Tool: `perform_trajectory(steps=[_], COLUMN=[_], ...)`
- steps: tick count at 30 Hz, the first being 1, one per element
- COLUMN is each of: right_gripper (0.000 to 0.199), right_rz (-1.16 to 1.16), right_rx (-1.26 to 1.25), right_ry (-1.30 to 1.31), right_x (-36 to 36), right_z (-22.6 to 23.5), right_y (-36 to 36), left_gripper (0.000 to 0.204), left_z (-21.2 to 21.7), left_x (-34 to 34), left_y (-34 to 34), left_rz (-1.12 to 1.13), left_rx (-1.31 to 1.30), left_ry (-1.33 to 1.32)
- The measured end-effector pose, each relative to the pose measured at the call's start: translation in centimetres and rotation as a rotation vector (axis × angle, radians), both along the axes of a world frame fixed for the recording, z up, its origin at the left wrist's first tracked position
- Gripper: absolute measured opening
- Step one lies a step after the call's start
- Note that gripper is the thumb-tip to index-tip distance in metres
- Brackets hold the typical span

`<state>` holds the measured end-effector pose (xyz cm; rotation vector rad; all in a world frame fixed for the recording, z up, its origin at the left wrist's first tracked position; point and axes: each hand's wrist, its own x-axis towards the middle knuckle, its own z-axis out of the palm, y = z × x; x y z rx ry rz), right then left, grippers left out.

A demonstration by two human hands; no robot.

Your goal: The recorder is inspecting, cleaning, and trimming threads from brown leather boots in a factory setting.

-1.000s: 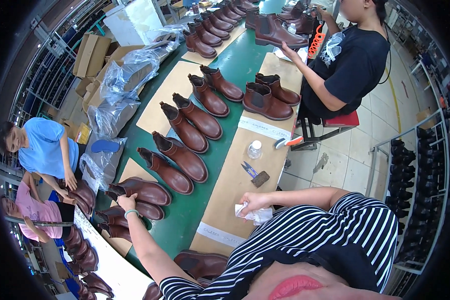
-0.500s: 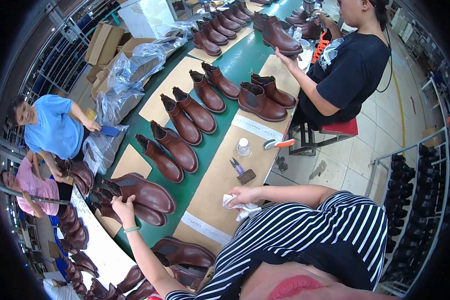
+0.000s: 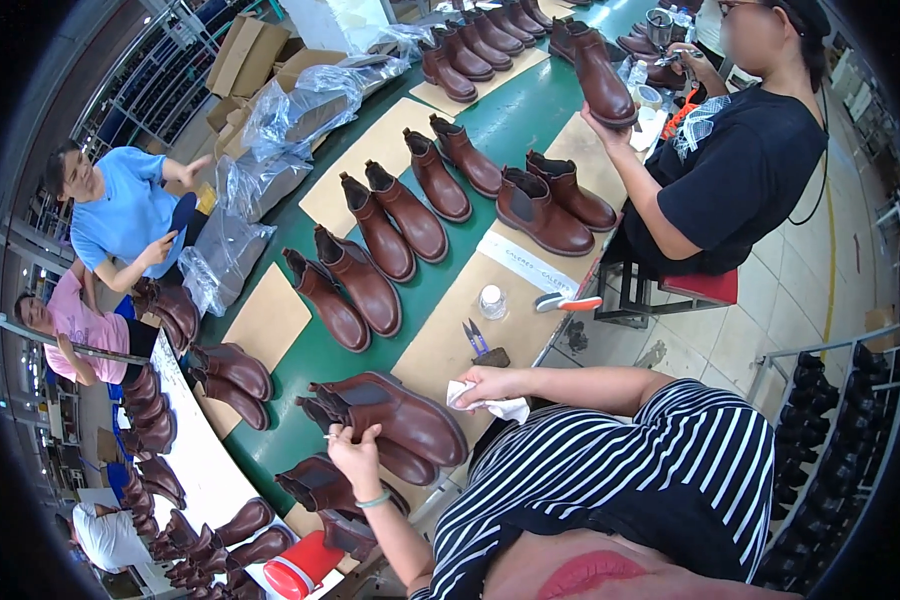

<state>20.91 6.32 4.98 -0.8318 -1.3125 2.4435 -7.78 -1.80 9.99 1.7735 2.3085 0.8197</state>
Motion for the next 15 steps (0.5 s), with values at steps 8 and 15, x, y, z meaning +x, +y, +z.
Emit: perform_trajectory(steps=[8, 15], right_gripper=[0.016, 0.015], right_rz=[-0.202, -0.199], right_rx=[-0.009, -0.236], right_ry=[-0.023, -0.023], right_x=[0.3, 1.0], right_z=[-4.0, -2.3], right_y=[0.8, 2.2], left_gripper=[0.034, 0.057], left_z=[-2.9, 0.4], left_x=[8.7, 6.2], left_y=[-2.6, -5.8], left_rz=[0.077, 0.232], left_rx=[0.022, 0.163], left_ry=[0.15, -0.351])
